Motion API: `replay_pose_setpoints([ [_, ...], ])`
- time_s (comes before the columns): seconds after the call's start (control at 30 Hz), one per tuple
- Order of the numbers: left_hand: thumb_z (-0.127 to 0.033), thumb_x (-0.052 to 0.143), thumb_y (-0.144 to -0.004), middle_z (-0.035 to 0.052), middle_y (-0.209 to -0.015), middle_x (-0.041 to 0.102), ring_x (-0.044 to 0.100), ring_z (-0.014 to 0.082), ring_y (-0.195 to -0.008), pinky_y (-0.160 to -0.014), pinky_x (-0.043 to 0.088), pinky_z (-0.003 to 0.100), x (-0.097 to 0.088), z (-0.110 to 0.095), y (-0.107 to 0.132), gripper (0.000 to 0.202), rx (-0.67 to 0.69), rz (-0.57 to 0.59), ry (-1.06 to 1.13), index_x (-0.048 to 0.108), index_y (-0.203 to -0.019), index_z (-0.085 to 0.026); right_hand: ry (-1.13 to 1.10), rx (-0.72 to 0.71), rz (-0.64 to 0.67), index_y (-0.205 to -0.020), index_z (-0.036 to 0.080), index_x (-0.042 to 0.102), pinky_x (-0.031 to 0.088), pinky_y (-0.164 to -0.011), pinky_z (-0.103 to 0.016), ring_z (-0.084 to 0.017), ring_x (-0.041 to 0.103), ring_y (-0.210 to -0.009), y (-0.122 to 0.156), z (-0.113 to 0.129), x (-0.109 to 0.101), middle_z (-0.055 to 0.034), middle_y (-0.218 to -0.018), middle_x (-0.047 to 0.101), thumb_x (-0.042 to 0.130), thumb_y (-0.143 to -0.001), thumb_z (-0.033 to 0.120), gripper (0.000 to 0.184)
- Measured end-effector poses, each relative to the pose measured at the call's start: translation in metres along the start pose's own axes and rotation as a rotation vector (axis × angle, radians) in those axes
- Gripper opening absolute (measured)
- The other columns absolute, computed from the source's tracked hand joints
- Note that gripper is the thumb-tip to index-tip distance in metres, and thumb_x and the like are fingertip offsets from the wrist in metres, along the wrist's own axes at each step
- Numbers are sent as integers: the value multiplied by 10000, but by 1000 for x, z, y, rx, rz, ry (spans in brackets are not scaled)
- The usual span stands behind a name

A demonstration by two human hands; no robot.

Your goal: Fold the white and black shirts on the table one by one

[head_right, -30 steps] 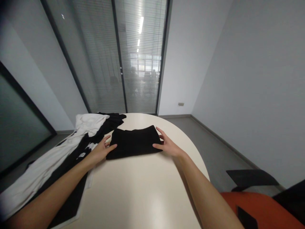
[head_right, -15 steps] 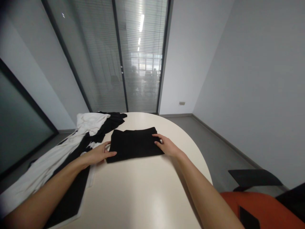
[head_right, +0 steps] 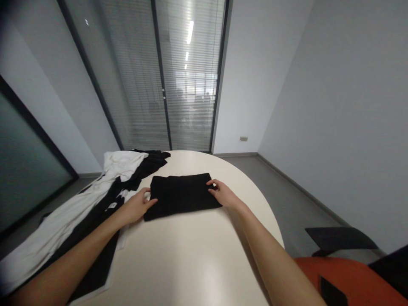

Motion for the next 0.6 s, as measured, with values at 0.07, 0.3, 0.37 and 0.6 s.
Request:
replay_pose_setpoints([
  [0.07, -431, 724, -730, -42, -470, 594, 587, 216, -414, -426, 344, 256, -3, -3, 6, 448, -53, 189, 48, 561, -1066, -185, -86, 51, 138, -1062, 225, 564, 326, -459, -210, -93, 432, -517, 10, 7, -9, 48, -693, 547, 661, -800, 354, 307],
  [0.3, -534, 806, -626, -12, -482, 637, 588, 194, -374, -366, 302, 212, -25, -8, 15, 554, -180, 443, 68, 580, -999, -193, -136, 226, 493, -972, 239, 468, 401, -434, -235, -124, 528, -466, 36, 17, -29, 54, -649, 563, 777, -721, 538, 498],
  [0.37, -611, 744, -682, -10, -516, 644, 609, 192, -422, -390, 322, 221, -25, -6, 7, 562, -153, 320, 101, 595, -1016, -185, -109, 108, 351, -957, 234, 474, 416, -475, -242, -118, 523, -519, 30, 16, -28, 42, -698, 564, 723, -761, 601, 485],
  [0.6, -552, 746, -666, 11, -764, 652, 618, 172, -661, -554, 433, 251, -9, -1, -21, 477, 99, -46, 349, 622, -934, -178, 84, -148, -17, -923, 197, 632, 438, -644, -295, -159, 542, -686, 6, 5, -20, -20, -817, 636, 625, -843, 588, 399],
])
Point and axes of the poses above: each hand's wrist, its own y-axis away from the middle knuckle, its own x-axis out of the palm, z = x × y, the point moved 2 cm from there along -y, towards the middle knuckle
